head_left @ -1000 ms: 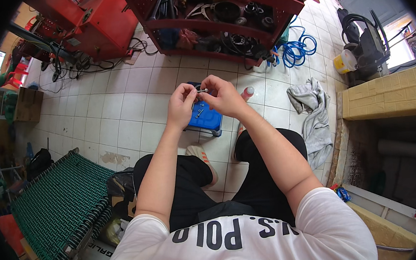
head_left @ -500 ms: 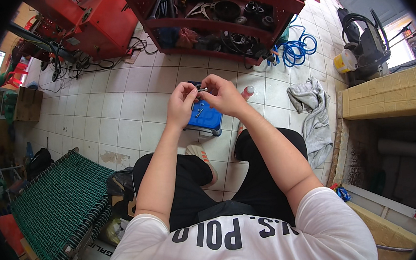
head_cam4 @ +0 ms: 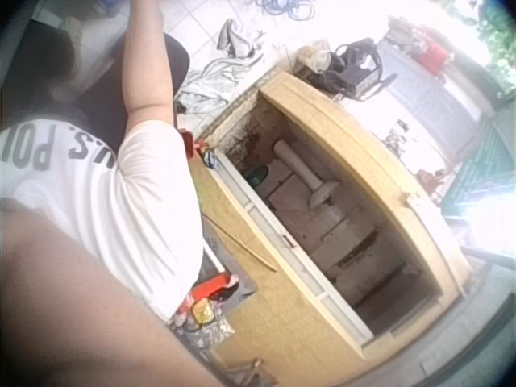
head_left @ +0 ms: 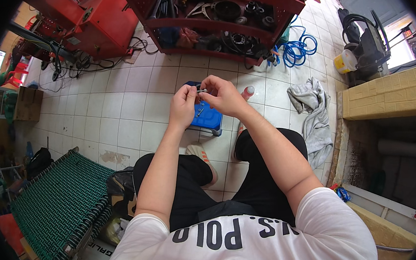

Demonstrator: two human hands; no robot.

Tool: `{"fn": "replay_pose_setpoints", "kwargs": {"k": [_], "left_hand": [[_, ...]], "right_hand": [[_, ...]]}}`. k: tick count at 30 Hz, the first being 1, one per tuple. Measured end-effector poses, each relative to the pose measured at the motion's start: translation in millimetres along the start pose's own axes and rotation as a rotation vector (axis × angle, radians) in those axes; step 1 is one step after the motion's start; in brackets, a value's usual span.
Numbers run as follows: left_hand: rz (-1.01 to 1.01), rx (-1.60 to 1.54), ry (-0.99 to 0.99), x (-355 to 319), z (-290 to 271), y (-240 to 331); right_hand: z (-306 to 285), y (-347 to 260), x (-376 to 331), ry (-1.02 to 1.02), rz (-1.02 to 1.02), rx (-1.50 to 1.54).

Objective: The person sits on the floor of a workshop and assembles a small mechanical component using a screwdriver and small metal parts. They pick up screws and a cylindrical housing, insert the screws, and tighten them while seated on a blue stool.

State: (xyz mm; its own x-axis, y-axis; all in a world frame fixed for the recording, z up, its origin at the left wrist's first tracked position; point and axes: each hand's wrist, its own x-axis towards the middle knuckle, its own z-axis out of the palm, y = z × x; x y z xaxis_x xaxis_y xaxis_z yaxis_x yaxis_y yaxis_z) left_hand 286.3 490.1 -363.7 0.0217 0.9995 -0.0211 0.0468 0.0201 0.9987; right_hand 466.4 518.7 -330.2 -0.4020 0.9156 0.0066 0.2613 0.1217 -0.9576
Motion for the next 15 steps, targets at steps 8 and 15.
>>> {"fn": "replay_pose_setpoints", "kwargs": {"k": [8,15], "left_hand": [[0.05,-0.047,-0.005,-0.8,3.8,3.8],[0.063,-0.028,0.012,-0.5,4.4,2.2]], "right_hand": [[-0.3,-1.6,-0.2,0.04,0.06,0.078],[-1.5,-1.1,0.2,0.047,0.051,0.05]]}}
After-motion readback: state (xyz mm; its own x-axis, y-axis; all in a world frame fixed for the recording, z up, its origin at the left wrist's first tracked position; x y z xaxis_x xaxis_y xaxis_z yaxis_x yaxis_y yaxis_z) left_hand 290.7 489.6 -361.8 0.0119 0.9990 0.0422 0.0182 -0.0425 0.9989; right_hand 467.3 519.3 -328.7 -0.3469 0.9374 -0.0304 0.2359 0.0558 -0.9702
